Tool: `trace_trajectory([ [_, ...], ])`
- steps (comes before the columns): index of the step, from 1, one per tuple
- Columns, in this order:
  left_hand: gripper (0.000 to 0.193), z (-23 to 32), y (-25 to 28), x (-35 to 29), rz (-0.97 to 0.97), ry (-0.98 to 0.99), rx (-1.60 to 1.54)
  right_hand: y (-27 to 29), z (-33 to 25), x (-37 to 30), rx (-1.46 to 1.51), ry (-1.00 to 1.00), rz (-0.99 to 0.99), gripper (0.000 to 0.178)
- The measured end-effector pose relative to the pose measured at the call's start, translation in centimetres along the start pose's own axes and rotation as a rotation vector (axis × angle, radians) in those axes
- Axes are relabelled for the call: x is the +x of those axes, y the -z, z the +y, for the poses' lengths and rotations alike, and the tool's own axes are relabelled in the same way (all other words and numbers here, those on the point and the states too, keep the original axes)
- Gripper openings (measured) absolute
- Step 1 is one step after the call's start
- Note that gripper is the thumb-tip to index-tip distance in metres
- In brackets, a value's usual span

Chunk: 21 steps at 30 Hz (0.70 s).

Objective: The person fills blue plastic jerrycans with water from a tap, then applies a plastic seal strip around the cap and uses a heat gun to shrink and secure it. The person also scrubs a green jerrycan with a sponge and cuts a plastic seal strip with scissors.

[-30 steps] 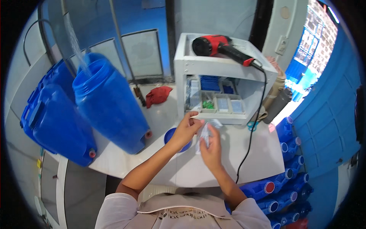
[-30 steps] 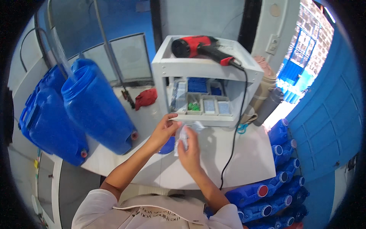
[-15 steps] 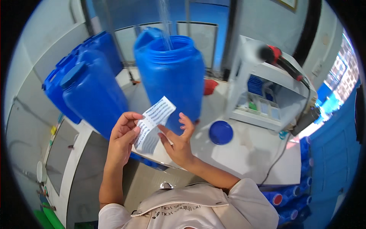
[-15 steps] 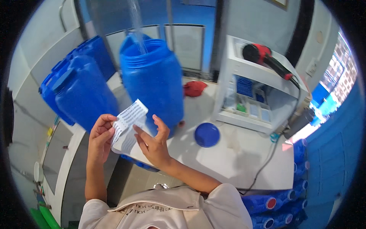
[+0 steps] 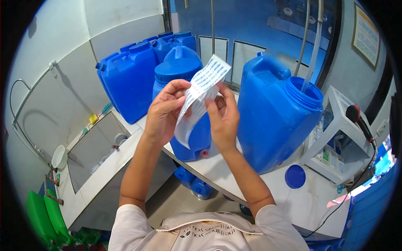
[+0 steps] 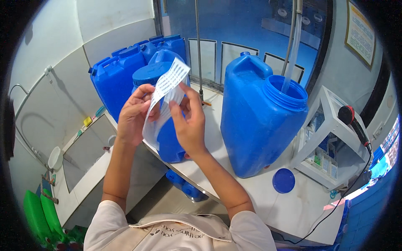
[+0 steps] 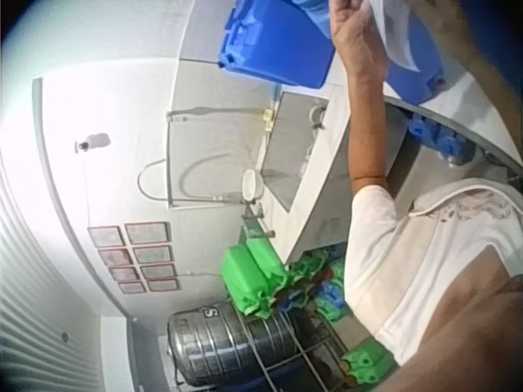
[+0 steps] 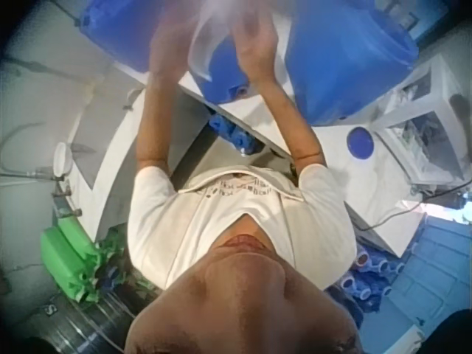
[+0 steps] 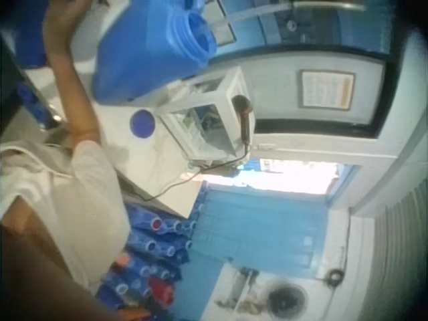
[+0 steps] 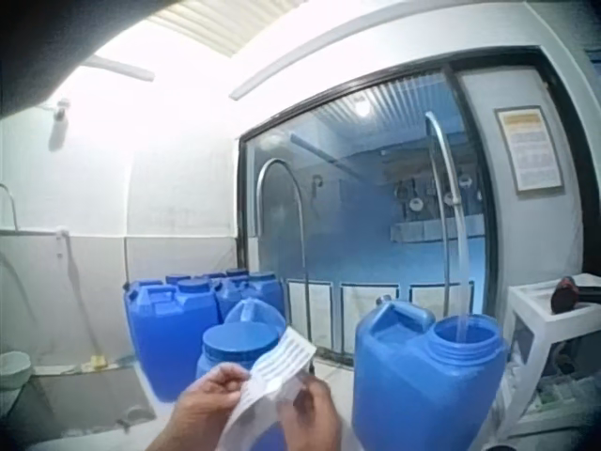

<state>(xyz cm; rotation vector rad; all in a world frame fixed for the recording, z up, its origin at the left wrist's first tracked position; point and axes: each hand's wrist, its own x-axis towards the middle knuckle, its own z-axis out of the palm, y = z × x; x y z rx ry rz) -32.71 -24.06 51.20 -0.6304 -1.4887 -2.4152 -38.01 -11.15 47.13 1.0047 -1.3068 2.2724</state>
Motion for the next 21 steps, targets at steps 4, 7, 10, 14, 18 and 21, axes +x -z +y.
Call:
trace_trajectory([
  [4,0.024,0.5,1.2,1.8,-0.032,-0.114,-0.099,-0.2,-0.7,3.7,-0.431,0.322,0.031,0.029],
  [7,0.020,2.8,4.1,2.3,0.118,-0.286,0.070,0.4,-2.5,6.3,-0.767,0.415,-0.069,0.031],
  [10,0.021,4.1,6.6,3.2,0.197,-0.294,0.164,0.3,-3.9,8.6,-0.939,0.173,-0.328,0.031],
  [14,0.024,3.6,8.3,4.8,0.266,-0.249,0.276,-0.9,-1.3,11.5,-1.059,0.198,-0.417,0.033],
  [18,0.029,3.7,9.6,5.8,0.327,-0.251,0.363,-1.3,0.3,14.1,-0.983,0.109,-0.530,0.036],
  [21,0.029,2.8,10.2,6.2,0.309,-0.247,0.565,-1.4,1.2,14.7,-0.970,0.056,-0.593,0.039],
])
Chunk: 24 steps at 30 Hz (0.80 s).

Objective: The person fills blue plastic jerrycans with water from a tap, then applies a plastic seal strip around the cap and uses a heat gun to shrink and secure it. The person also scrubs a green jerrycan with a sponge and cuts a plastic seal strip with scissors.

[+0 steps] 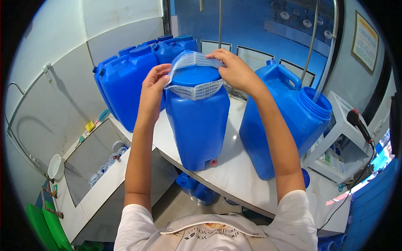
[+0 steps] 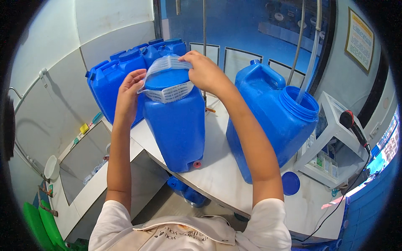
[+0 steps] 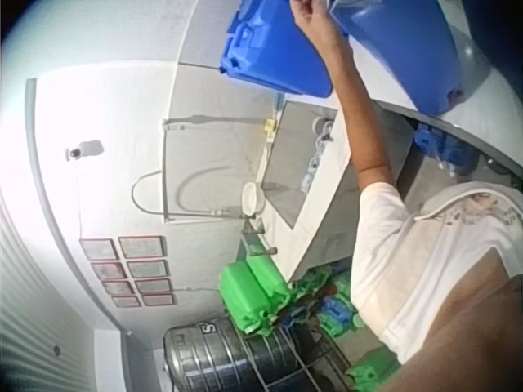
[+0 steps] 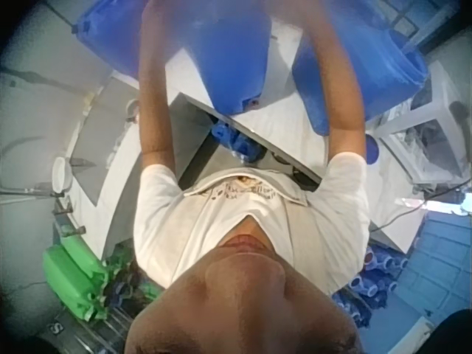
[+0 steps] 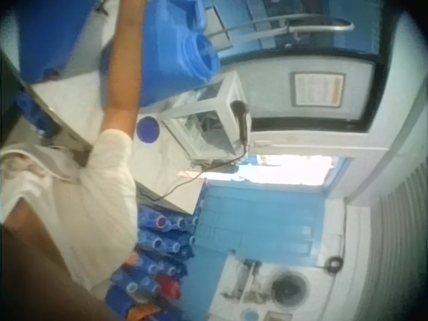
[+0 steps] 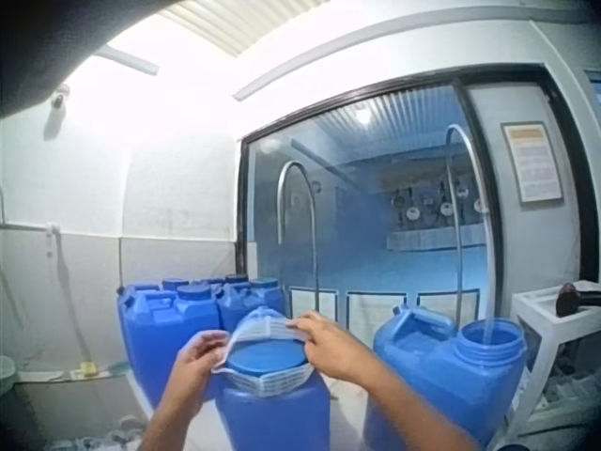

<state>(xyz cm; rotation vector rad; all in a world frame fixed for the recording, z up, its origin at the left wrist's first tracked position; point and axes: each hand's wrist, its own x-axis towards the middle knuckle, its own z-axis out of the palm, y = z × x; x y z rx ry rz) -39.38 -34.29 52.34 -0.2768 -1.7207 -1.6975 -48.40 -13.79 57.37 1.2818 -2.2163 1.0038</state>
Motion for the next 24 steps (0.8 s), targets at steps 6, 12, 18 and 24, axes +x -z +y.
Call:
trace_trajectory([
  [6,0.035,-0.6,-1.4,-0.3,0.093,0.007,-0.005,0.0,0.8,1.6,-0.022,-0.067,-0.113,0.043],
  [12,0.037,-0.5,-1.7,-0.1,0.172,-0.014,0.236,0.1,0.5,3.2,0.022,-0.185,-0.315,0.044],
  [18,0.045,-0.3,-2.3,-0.7,0.195,-0.045,0.422,-0.5,0.6,2.2,0.243,-0.222,-0.195,0.048],
  [24,0.047,-0.3,-2.8,-0.7,0.245,-0.083,0.568,-0.9,0.7,1.5,0.720,-0.389,0.012,0.073],
])
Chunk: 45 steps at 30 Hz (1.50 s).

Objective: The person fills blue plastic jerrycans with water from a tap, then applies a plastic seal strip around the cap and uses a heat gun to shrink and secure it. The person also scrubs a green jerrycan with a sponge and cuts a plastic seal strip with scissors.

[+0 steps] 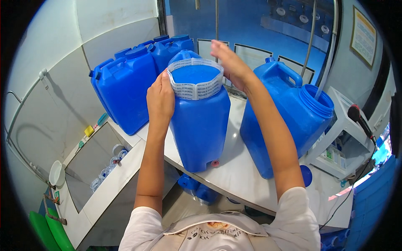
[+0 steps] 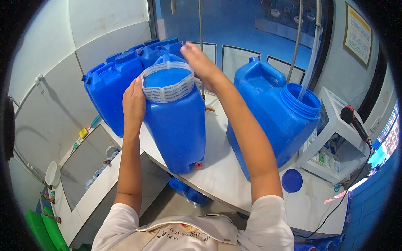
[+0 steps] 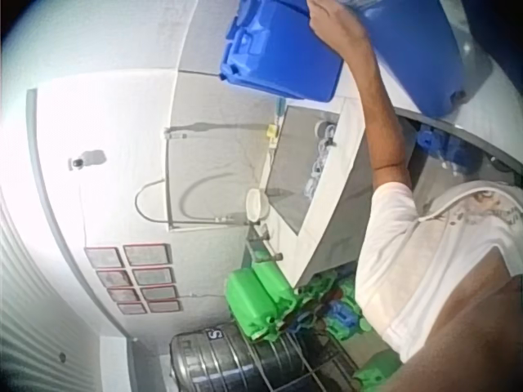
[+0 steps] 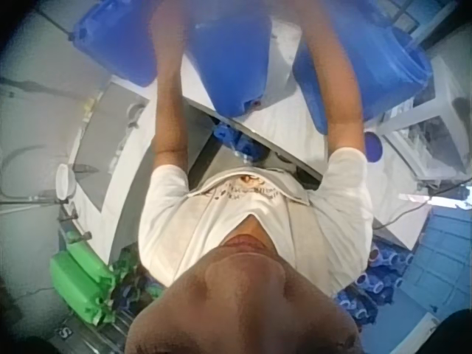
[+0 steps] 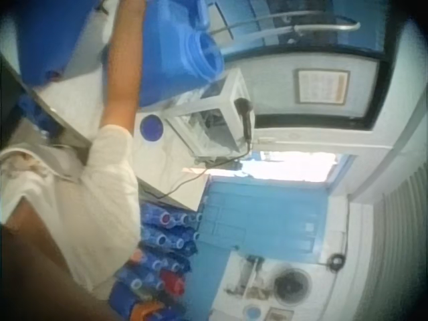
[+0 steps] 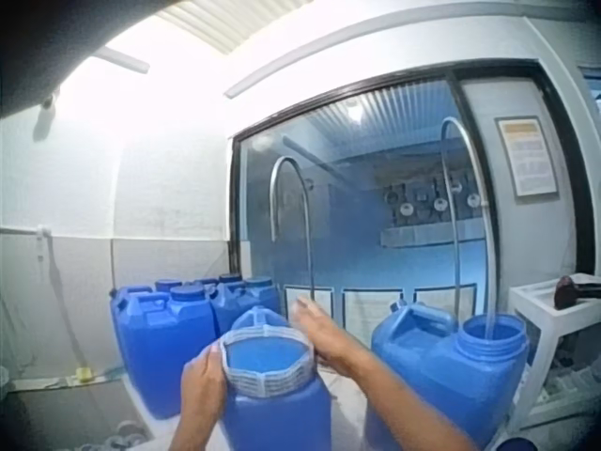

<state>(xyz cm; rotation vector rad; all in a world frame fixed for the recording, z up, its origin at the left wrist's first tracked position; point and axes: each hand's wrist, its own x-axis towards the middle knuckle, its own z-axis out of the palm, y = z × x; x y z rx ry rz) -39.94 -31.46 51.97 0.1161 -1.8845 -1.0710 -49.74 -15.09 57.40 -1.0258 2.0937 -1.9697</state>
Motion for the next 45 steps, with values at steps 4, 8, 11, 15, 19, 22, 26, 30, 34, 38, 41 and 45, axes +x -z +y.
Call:
trace_trajectory([
  [4,0.049,-0.3,-0.1,-0.4,-0.010,0.009,-0.032,-0.2,2.2,-0.1,0.147,0.009,-0.165,0.089],
  [8,0.053,0.8,0.4,-0.7,-0.121,0.149,0.076,-1.2,2.6,0.0,0.027,0.053,-0.062,0.098],
  [11,0.054,1.5,0.0,-2.2,-0.010,0.105,0.158,-1.3,3.3,0.3,0.072,0.010,-0.050,0.100],
  [15,0.055,-0.2,0.6,-1.0,-0.098,0.148,0.106,-1.6,3.4,-0.8,0.131,0.055,-0.022,0.099],
  [19,0.055,-3.8,-0.4,-1.0,-0.053,0.015,0.140,-0.5,3.1,-1.7,0.190,0.131,0.089,0.095],
  [22,0.056,-3.2,-1.0,-1.5,0.001,0.050,-0.108,1.8,1.7,-7.3,0.085,0.217,0.126,0.083],
  [26,0.059,-4.5,0.9,-3.5,-0.006,-0.104,-0.047,7.2,-3.9,-20.4,-0.071,0.426,0.052,0.054],
  [30,0.067,-2.7,-1.0,-5.1,0.036,-0.145,0.051,21.9,-7.7,-29.6,-0.523,0.492,0.769,0.042],
  [34,0.067,-2.4,-2.5,-4.9,0.066,-0.117,-0.019,43.3,-6.9,-35.0,-1.386,-0.115,0.981,0.053],
  [38,0.066,-3.2,-0.8,-4.8,0.076,-0.087,0.009,47.6,-5.4,-31.1,-1.494,-0.800,0.475,0.046],
  [41,0.067,-2.8,-1.8,-5.0,0.067,-0.136,0.055,51.9,-1.3,-30.7,-1.755,-0.743,0.518,0.041],
  [45,0.075,-2.8,-1.6,-4.8,0.077,-0.108,0.056,55.1,1.2,-31.0,-1.842,-0.631,0.548,0.041],
])
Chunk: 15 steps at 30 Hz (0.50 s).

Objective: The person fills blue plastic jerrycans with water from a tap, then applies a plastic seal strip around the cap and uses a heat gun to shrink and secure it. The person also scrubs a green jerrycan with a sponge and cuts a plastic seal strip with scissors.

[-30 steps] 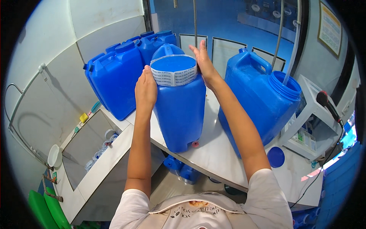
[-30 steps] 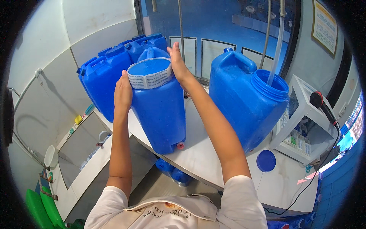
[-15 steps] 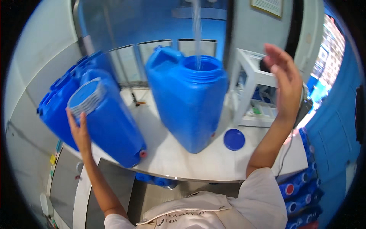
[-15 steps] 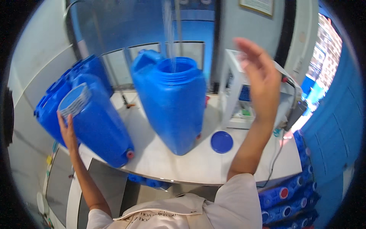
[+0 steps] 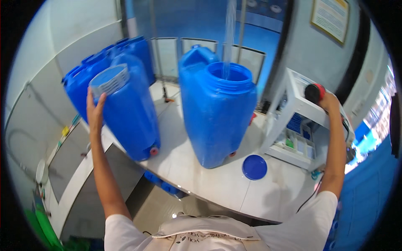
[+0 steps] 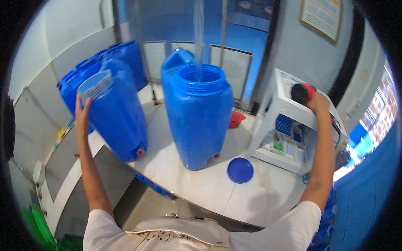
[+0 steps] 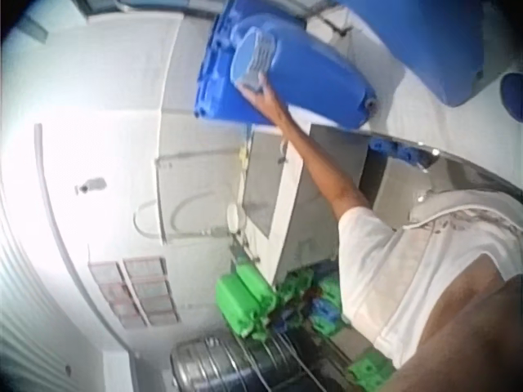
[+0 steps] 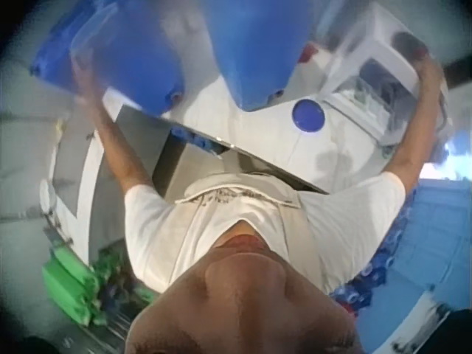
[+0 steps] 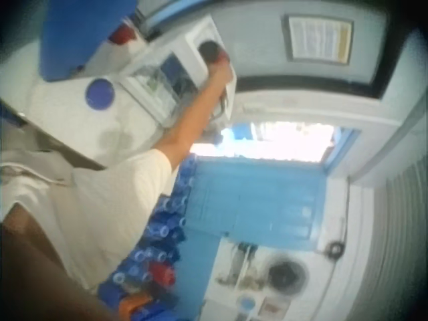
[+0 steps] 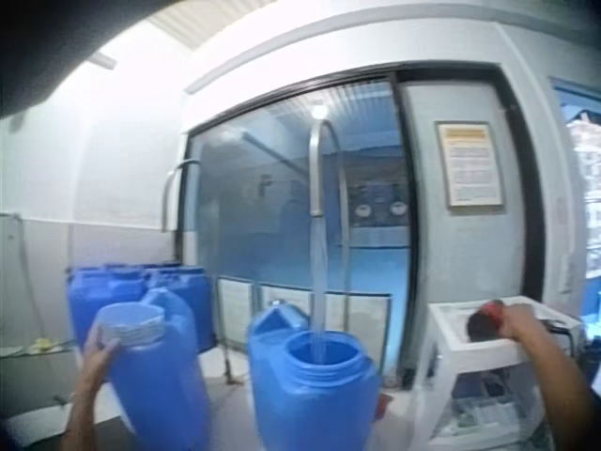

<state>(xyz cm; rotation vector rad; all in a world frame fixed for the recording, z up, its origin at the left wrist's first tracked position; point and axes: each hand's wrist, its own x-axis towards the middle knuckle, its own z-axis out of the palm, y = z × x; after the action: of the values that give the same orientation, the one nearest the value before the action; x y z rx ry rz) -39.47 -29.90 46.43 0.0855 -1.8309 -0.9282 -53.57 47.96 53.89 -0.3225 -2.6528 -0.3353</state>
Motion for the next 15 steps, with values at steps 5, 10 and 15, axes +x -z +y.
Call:
trace_trajectory([
  [5,0.081,1.1,-0.4,-0.3,-0.081,0.072,-0.135,1.0,4.3,-1.1,0.215,0.075,0.226,0.031],
  [10,0.081,2.2,0.6,-0.2,-0.105,0.136,-0.165,3.0,9.0,-12.9,1.123,-0.346,0.156,0.034],
  [15,0.079,1.5,1.5,0.0,-0.097,0.120,-0.229,6.9,0.7,-31.8,2.150,-0.561,0.468,0.039],
])
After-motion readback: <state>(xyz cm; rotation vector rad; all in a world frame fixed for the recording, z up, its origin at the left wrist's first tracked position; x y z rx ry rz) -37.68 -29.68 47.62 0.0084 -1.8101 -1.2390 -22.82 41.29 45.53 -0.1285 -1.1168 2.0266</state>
